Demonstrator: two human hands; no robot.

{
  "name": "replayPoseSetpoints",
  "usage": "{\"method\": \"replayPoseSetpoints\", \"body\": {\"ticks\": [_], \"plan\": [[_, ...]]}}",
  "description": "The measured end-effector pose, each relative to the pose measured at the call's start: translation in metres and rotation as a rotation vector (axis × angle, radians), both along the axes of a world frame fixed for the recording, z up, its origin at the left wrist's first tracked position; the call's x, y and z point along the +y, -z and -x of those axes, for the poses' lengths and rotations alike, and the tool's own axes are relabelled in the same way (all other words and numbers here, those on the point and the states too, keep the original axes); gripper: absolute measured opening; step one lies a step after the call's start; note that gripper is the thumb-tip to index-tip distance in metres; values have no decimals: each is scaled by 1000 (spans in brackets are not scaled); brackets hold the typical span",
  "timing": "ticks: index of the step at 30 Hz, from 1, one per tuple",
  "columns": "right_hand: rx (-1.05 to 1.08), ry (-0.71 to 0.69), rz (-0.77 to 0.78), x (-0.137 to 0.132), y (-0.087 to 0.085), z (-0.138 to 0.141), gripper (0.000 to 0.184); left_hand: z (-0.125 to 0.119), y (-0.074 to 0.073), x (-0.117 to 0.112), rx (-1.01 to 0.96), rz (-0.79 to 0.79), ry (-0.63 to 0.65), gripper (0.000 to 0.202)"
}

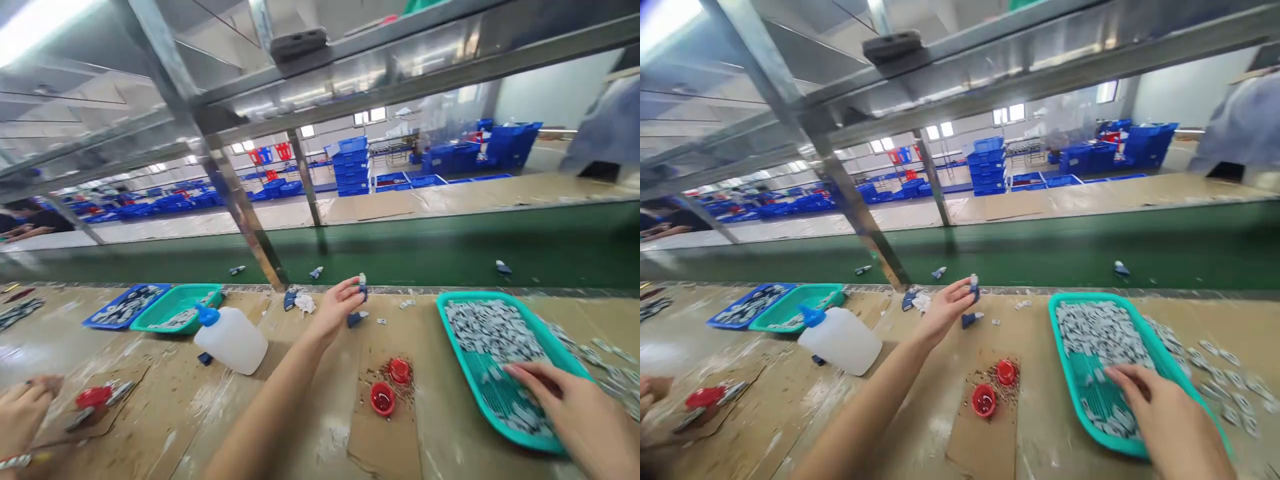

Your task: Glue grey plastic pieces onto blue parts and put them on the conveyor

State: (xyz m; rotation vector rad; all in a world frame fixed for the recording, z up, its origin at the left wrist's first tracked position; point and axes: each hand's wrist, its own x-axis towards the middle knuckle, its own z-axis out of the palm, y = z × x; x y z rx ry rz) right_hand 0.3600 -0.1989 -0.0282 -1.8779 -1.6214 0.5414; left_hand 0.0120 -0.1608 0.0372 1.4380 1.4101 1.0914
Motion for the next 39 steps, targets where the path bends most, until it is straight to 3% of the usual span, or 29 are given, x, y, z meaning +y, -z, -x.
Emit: {"method": "replayPoseSetpoints", "body": {"ticks": [2,5,7,13,19,23,26,32,39], "plan": [[166,-24,133,-3,-8,5,27,-4,0,-29,-237,31,14,51],[388,-114,178,-5,-23,18,34,-6,0,-61,-563,128,-17,50],[431,-153,185,-8,-32,27,34,-7,2,-74,-654,174,-59,48],[612,-396,82,-22,-49,57,18,-12,6,-91,-667,199,-187,42],[782,-567,62,-34,-50,97,21,-17,15,-98,-596,189,-261,40],[915,-455,94,-33,-42,113,16,-19,20,-99,-563,179,-271,38],[825,-375,11,-30,-36,121,16,-19,23,-100,-518,140,-272,39],[836,-247,127,-27,-24,136,26,-19,26,-101,-473,89,-263,39],[754,-199,78,-24,-19,141,28,-20,25,-103,-444,94,-249,37]]}}
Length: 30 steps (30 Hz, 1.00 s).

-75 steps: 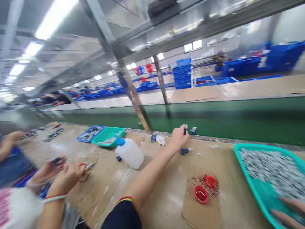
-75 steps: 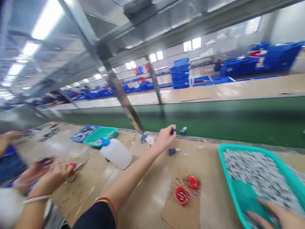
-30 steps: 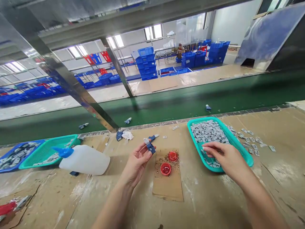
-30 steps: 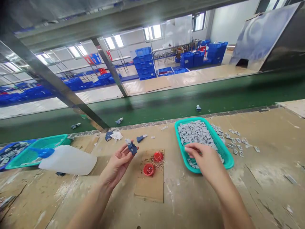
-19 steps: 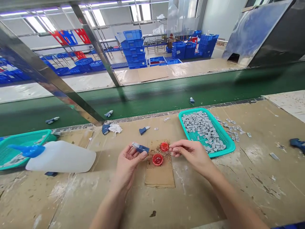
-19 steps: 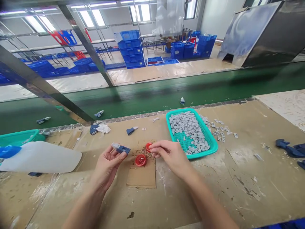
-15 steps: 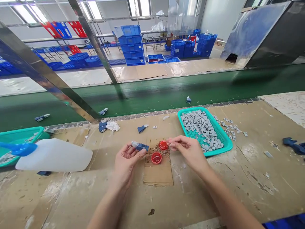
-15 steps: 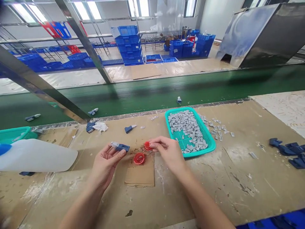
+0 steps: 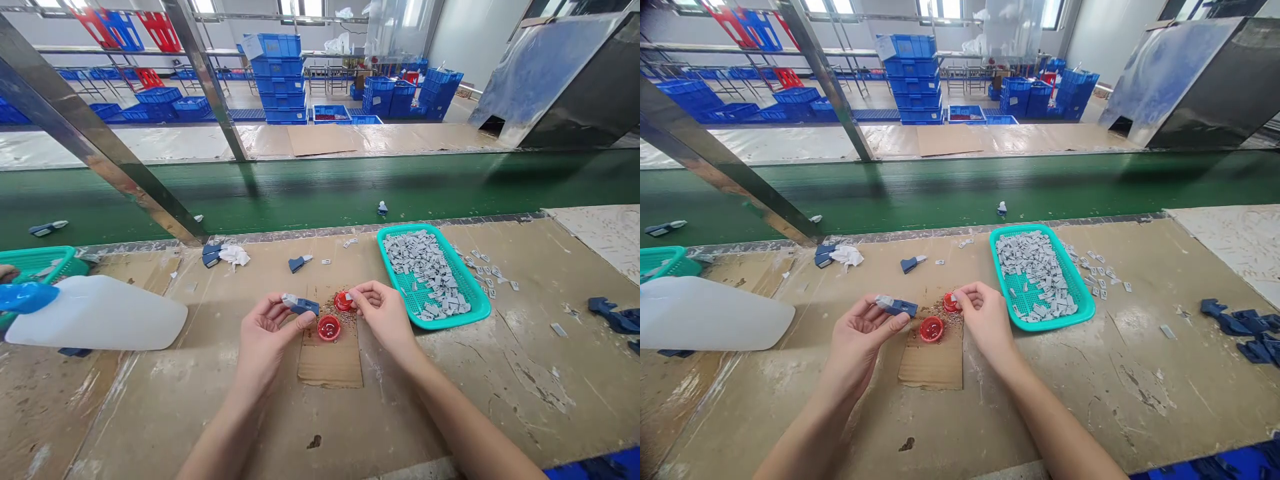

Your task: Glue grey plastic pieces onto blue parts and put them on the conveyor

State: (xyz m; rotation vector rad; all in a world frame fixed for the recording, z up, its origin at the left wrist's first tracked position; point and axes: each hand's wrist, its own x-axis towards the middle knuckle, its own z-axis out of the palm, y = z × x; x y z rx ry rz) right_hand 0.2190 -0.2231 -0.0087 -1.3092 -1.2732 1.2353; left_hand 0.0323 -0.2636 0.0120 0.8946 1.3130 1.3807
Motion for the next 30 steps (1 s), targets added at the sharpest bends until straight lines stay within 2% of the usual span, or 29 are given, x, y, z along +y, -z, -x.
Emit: {"method": "replayPoseSetpoints", "body": {"ticks": [8,18,22,30], "plan": [[77,-22,74,3,2,1,33,-2,0,0,17,-15,11,36],[289,-151,175,-15,-27,0,32,-21,-5,-8,9,-16,12,29],[317,-209,191,-21,-30,5,32,-25,-6,-10,41,-28,-1,27],[303,-238,203,-23,-33,13,34,-28,-9,-12,53,-33,-24,24]]}}
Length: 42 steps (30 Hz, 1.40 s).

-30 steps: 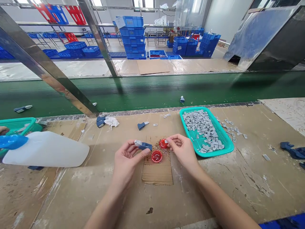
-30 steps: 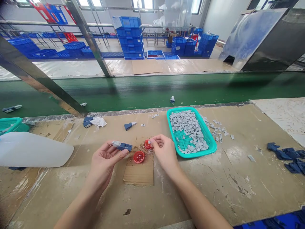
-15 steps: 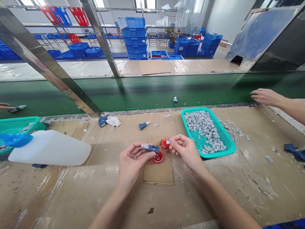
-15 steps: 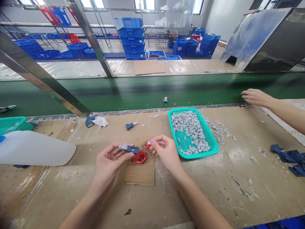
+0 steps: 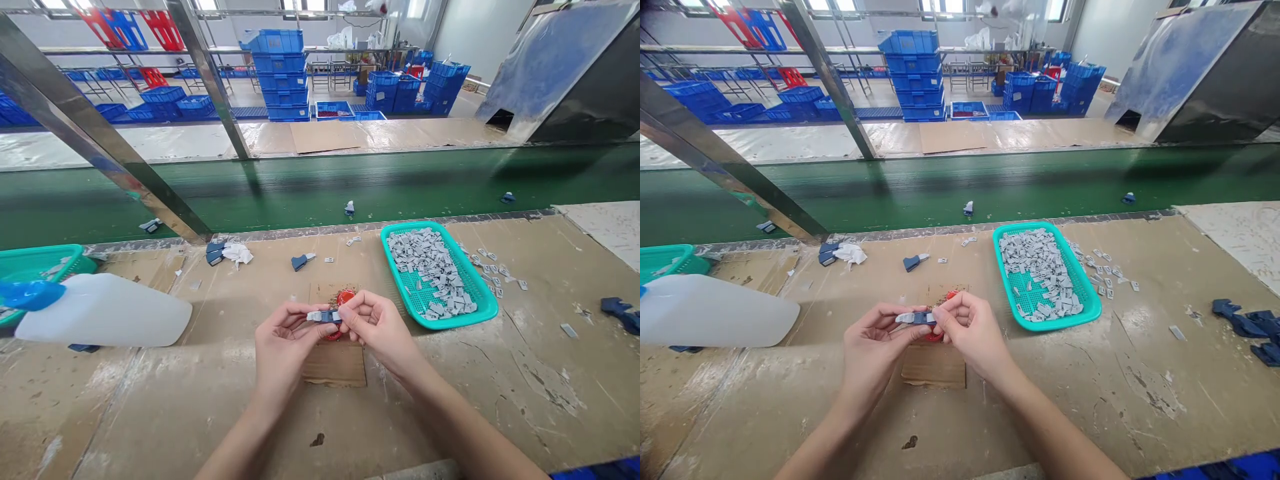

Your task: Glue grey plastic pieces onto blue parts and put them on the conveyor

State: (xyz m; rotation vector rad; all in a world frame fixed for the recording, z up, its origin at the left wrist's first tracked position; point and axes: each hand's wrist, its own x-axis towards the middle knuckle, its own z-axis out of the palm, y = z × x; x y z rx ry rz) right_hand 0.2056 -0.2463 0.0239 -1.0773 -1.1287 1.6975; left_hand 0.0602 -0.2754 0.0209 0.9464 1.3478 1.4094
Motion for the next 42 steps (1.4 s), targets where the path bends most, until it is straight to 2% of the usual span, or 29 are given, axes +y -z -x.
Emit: {"method": "replayPoseSetpoints", "body": {"ticks": [6,9,12,14,17,19,21,23,25,27,30,33,37,39,42], "plan": [[-98,-52,-70,-5,1,-1,29,-4,-1,-6,17,-35,-48,19],[-96,-89,-84,-9,1,-1,24,-6,-1,-8,63,-68,-32,19],[-63,-42,-135,-12,-2,2,22,-9,-1,-5,114,-57,8,23],[-60,-18,-171,-9,-6,0,22,-12,-1,0,67,-45,24,26],[-231,52,-300,7,-11,-25,21,-12,-4,12,-40,-22,53,38],[-544,214,-407,22,-11,-54,18,-5,-6,26,-17,-19,58,46],[-962,368,-416,35,-5,-84,17,7,-7,47,114,-58,45,57],[-1230,305,-335,45,6,-107,18,20,-7,76,304,-126,49,70],[-1340,220,-248,52,19,-117,17,32,-5,112,554,-175,100,80],[-1382,162,-207,57,30,-118,14,43,-3,151,901,-167,160,77],[-1389,114,-208,60,40,-113,10,59,-1,205,1120,-117,155,58],[-1370,143,-259,59,38,-111,14,75,-1,243,1259,-10,184,39],[-1216,276,-318,54,25,-106,26,92,2,265,1416,118,236,31],[-1046,309,-358,51,18,-101,33,96,6,270,1483,144,241,31],[-684,292,-343,45,12,-90,24,95,11,273,1574,127,194,31]]}}
